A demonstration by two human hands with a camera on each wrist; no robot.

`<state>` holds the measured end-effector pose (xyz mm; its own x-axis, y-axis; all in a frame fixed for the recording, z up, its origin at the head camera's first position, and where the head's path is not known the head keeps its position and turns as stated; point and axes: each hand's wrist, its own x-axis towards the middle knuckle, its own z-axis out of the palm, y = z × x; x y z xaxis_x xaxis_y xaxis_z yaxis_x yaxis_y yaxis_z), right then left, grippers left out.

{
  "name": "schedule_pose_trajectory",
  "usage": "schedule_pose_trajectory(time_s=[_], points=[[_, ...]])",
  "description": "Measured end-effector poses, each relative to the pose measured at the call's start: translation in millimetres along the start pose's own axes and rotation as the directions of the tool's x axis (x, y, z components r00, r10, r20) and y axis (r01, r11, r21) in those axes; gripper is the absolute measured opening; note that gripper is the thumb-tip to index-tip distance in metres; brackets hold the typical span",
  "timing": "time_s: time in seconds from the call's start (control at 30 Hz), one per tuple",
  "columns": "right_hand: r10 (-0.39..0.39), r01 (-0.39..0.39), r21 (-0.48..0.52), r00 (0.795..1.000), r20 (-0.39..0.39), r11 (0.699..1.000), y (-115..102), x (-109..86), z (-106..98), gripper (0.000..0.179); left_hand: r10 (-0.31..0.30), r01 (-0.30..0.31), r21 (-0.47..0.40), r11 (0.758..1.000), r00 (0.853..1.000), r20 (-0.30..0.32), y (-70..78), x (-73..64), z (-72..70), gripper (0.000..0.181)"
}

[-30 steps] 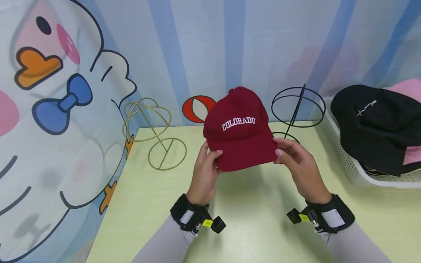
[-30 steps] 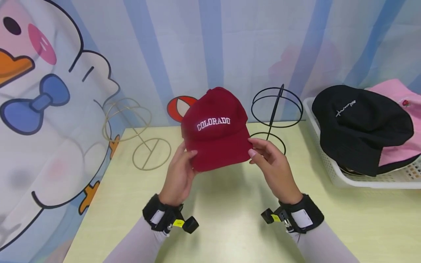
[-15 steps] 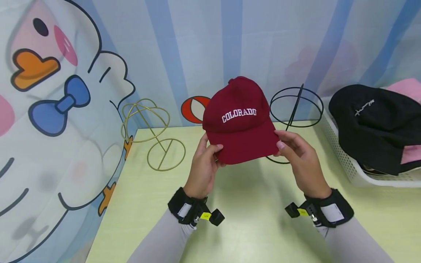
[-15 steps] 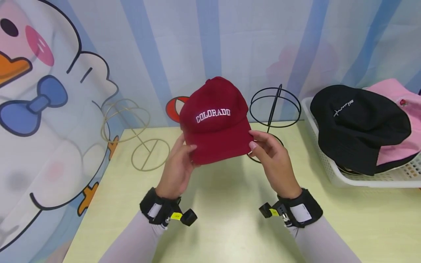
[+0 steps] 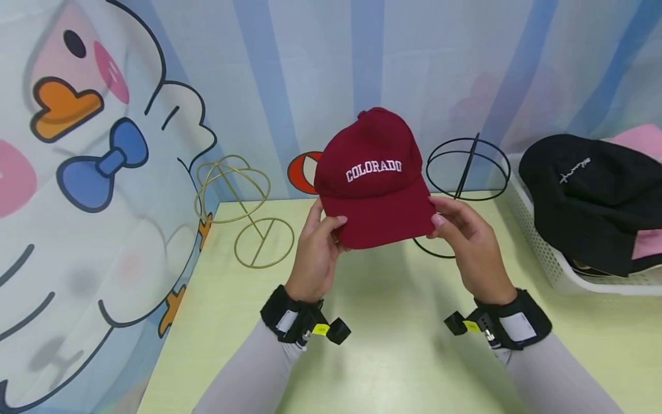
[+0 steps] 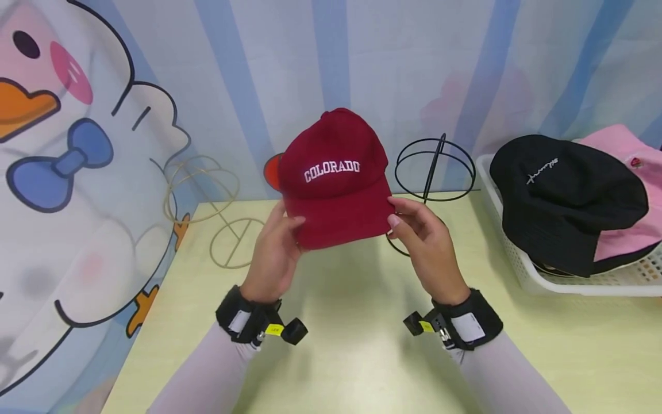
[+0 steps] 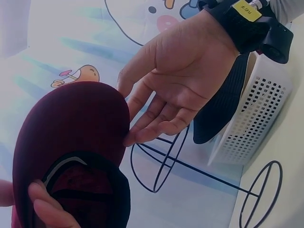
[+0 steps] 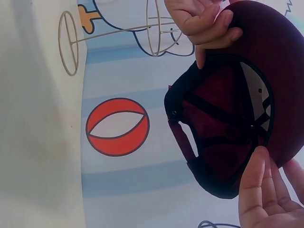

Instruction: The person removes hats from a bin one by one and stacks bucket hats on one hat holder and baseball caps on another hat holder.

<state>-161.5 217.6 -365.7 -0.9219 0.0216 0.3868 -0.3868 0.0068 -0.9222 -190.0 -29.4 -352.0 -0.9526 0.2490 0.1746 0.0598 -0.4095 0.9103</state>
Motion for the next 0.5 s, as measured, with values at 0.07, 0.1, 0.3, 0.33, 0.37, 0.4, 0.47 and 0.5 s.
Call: schedule_pose_trajectory(time_s=[0.07, 0.1, 0.3, 0.33, 0.37, 0.4, 0.47, 0.5], points=[[-0.008, 0.008, 0.004, 1.000, 0.002, 1.000, -1, 1.8, 2, 0.037, 0.004, -0.004, -0.003, 1.000, 1.000, 0.001, 1.9, 0.7, -1.3, 0.040], [-0.010, 0.010, 0.004, 1.000, 0.003, 1.000, -2, 2.8, 3, 0.036, 0.008, -0.008, -0.002, 1.000, 1.000, 0.000, 2.9, 1.0, -2.0, 0.039], [-0.019, 0.019, 0.015, 1.000, 0.004, 1.000, -4, 8.5, 12, 0.036, 0.042, -0.042, -0.022, 0.999, 0.999, -0.003, 9.4, 4.5, -6.2, 0.041], [-0.020, 0.020, 0.016, 1.000, 0.006, 1.000, -5, 9.4, 14, 0.036, 0.048, -0.048, -0.027, 0.998, 0.999, -0.004, 10.5, 5.3, -6.9, 0.041], [-0.022, 0.022, 0.012, 1.000, 0.009, 1.000, -5, 10.3, 15, 0.037, 0.054, -0.054, -0.029, 0.998, 0.999, -0.004, 11.6, 6.2, -7.6, 0.042], [-0.025, 0.025, 0.008, 1.000, 0.013, 1.000, -5, 11.2, 16, 0.037, 0.059, -0.059, -0.030, 0.998, 0.998, -0.005, 12.7, 7.1, -8.3, 0.042], [-0.031, 0.031, 0.003, 0.999, 0.022, 1.000, -6, 13.2, 19, 0.037, 0.067, -0.067, -0.026, 0.997, 0.998, -0.003, 15.1, 8.8, -9.6, 0.043], [-0.035, 0.035, -0.001, 0.999, 0.028, 0.999, -7, 14.2, 20, 0.038, 0.068, -0.068, -0.025, 0.997, 0.998, -0.003, 16.3, 9.6, -10.3, 0.043]])
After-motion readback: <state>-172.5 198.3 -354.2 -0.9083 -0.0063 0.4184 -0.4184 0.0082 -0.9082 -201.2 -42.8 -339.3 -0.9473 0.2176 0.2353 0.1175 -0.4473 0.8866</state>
